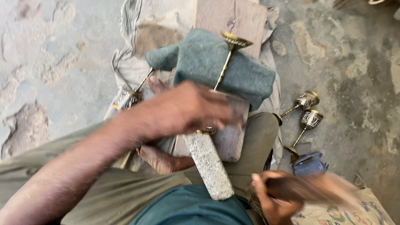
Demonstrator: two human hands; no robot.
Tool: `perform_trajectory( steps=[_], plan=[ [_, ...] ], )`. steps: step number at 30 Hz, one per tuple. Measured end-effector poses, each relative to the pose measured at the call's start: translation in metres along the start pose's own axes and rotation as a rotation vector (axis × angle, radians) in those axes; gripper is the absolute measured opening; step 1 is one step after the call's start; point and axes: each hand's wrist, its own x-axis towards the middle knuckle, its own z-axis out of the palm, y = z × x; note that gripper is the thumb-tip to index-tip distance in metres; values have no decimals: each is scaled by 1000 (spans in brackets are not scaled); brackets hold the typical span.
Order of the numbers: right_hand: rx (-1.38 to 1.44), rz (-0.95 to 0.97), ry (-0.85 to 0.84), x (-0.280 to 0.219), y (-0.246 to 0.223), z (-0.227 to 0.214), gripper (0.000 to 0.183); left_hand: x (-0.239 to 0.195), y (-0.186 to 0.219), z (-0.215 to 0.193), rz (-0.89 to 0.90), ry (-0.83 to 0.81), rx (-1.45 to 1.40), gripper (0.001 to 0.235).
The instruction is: The person sits on the floor and uses a wooden mallet and metal punch to hammer decorative patterns into the stems of ornate metal goblets. The goblets are placed on a cushioned block for support during the process.
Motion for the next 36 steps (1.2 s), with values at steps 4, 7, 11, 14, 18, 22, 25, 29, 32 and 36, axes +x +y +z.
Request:
perform_trajectory(
  steps=[4,7,11,14,18,22,25,29,32,36],
  plan=[
    [300,-112,93,12,-6,16,40,-34,7,0,-263,433,-160,33],
    [221,-44,-219,48,17,39,30,-35,4,32,-462,525,-149,46],
    [242,224,-432,79,30,31,17,-45,12,73,-538,598,-183,32],
    [221,35,-388,97,-2,-2,18,-44,14,88,-590,666,-62,29],
    [113,78,-461,133,-68,-27,27,-40,20,104,-608,787,104,31],
    [-615,-308,-498,172,-123,-32,49,-35,22,118,-677,951,55,37],
    [-944,-487,-520,184,-151,-33,48,-34,22,121,-699,981,-29,41],
    [-1077,-538,-558,188,-158,-32,47,-36,26,119,-638,871,231,34],
    [-1114,-579,-562,188,-155,-30,46,-37,26,116,-647,843,160,31],
    [-1048,-538,-607,193,-163,-22,45,-37,24,112,-603,820,165,32]
  ],
)
